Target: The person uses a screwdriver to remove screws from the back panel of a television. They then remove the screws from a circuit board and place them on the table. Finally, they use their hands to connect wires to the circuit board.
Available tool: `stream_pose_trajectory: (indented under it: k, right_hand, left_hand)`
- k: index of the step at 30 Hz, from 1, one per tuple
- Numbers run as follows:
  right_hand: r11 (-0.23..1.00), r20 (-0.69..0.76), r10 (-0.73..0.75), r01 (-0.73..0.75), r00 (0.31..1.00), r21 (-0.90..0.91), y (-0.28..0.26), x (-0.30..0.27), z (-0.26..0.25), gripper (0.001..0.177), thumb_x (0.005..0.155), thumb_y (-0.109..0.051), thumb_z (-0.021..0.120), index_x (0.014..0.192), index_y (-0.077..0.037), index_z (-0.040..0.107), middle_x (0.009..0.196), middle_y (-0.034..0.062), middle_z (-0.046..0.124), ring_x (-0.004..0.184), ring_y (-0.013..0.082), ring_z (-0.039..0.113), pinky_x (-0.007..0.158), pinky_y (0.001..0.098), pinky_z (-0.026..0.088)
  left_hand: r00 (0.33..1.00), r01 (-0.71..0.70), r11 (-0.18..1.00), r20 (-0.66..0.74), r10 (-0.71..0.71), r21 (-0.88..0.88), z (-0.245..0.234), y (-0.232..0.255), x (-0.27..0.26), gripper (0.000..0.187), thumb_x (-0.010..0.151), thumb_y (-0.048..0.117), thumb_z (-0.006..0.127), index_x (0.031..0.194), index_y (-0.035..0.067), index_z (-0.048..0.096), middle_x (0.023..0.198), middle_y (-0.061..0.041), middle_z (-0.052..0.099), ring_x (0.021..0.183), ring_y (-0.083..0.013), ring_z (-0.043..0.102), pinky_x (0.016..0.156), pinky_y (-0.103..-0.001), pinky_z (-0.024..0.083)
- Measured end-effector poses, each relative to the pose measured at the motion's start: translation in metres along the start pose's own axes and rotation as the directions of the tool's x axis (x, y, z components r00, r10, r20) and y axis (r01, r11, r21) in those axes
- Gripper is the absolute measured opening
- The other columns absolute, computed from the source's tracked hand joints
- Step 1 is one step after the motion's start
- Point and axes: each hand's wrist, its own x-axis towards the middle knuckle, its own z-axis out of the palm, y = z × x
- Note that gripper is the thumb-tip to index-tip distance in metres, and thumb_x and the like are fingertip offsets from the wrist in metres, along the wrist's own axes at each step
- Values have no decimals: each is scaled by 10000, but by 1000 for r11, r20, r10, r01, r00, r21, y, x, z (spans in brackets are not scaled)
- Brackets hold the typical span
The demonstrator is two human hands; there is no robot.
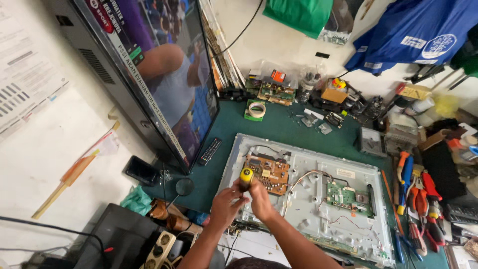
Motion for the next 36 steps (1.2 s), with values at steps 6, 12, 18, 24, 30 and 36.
stream_pose_trajectory:
  k: [6,12,18,24,30,36]
  right_hand:
    - [918,-35,-181,156,983,-366,23,-20,-11,160,977,-173,788,1092,-62,805,1059,83,804,978,249,762,861,401,627]
    - [841,-158,-152,44,976,-539,31,-15,-27,204,791,-300,951,904,-135,911,900,25,891,761,136,829,644,334,678]
    - [899,-182,164,-223,970,-377,31,-11,-28,176,849,-214,910,956,-77,878,1005,69,893,944,166,840,828,352,699]
    - [869,-130,53,-110,990,-482,17,-6,-25,138,899,-198,855,1023,-137,866,1091,32,888,990,170,841,825,338,696]
    - [898,-189,-18,-67,982,-436,31,-10,-30,174,776,-168,978,809,-108,818,841,17,847,777,136,774,673,340,619]
    - [795,-102,234,-250,967,-552,29,-15,-37,493,906,-393,836,1356,-214,745,1287,46,781,1161,247,758,997,400,631]
  left_hand:
    - [991,-29,1000,-134,30,5,18,-2,0,464,738,118,814,1190,222,820,968,-17,806,919,-234,753,754,-365,563]
    - [757,355,917,520,-396,181,10,-36,-7,623,880,414,706,1451,179,619,1426,-65,599,1194,-238,648,1010,-407,512]
    - [878,156,929,383,-286,336,32,-68,-11,257,969,273,763,1199,158,782,1202,-95,677,1081,-333,676,1011,-462,541]
    - [904,-47,868,390,-173,495,54,-96,-9,76,973,193,771,981,119,785,952,-117,623,907,-373,624,823,-560,578]
    - [893,-172,799,434,-120,576,69,-111,-4,120,907,124,732,907,73,841,1282,-204,715,1046,-409,686,824,-567,596]
    - [893,-209,785,442,-90,583,67,-102,0,85,898,188,777,902,109,806,984,-90,745,902,-344,697,766,-517,580]
